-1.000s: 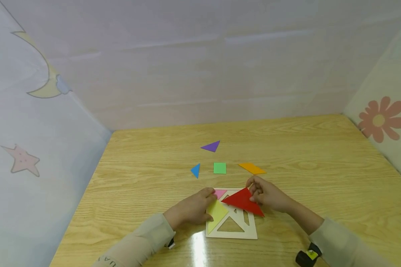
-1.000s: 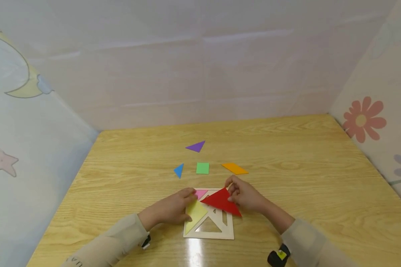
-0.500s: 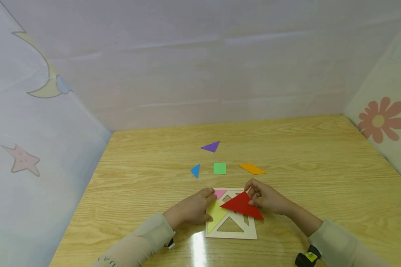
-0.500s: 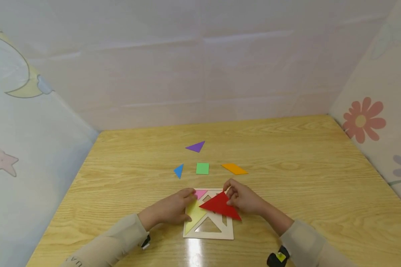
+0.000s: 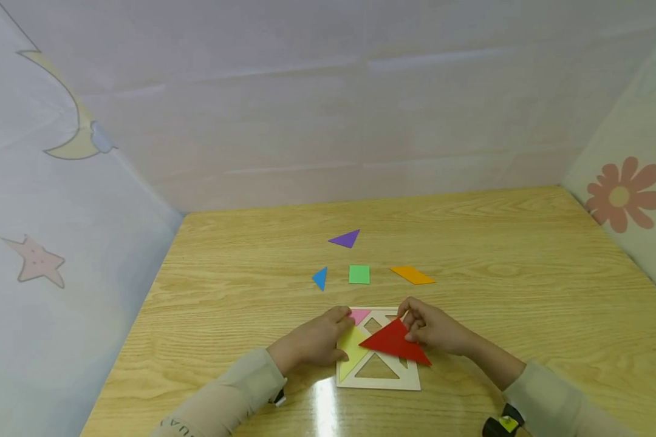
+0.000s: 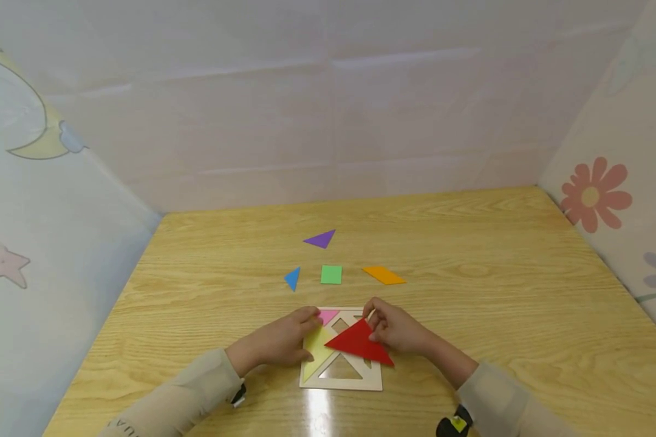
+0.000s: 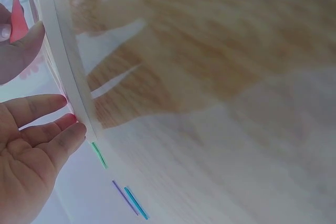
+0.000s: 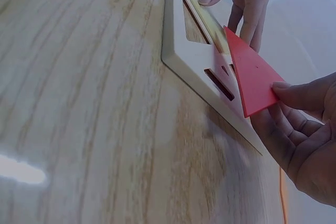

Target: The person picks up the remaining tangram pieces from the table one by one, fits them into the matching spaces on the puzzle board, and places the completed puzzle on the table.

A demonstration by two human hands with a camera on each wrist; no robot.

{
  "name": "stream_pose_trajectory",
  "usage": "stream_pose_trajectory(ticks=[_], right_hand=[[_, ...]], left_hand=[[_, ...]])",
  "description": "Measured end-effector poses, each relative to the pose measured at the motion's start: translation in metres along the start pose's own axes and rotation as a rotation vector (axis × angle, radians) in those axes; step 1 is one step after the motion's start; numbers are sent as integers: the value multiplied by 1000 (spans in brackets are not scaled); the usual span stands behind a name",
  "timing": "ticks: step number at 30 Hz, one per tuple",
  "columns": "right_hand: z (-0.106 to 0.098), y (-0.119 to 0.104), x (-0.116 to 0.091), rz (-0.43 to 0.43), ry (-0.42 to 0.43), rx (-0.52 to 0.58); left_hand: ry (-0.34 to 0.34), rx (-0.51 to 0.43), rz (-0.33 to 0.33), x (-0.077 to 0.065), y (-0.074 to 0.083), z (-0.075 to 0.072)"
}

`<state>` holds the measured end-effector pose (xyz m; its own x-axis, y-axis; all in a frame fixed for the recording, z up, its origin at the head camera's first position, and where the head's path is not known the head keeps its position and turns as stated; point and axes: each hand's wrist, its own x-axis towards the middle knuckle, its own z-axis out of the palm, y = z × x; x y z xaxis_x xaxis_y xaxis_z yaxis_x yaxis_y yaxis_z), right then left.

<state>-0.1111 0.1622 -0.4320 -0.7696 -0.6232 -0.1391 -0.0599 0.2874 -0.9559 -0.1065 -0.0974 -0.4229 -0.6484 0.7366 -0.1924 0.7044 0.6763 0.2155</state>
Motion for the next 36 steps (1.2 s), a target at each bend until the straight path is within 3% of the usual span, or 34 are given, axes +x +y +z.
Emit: stream_pose_trajectory(ticks=[36], right_hand=[[12, -1, -2, -19, -42, -37]], left_hand=[[-18, -6, -9, 0, 2, -3]])
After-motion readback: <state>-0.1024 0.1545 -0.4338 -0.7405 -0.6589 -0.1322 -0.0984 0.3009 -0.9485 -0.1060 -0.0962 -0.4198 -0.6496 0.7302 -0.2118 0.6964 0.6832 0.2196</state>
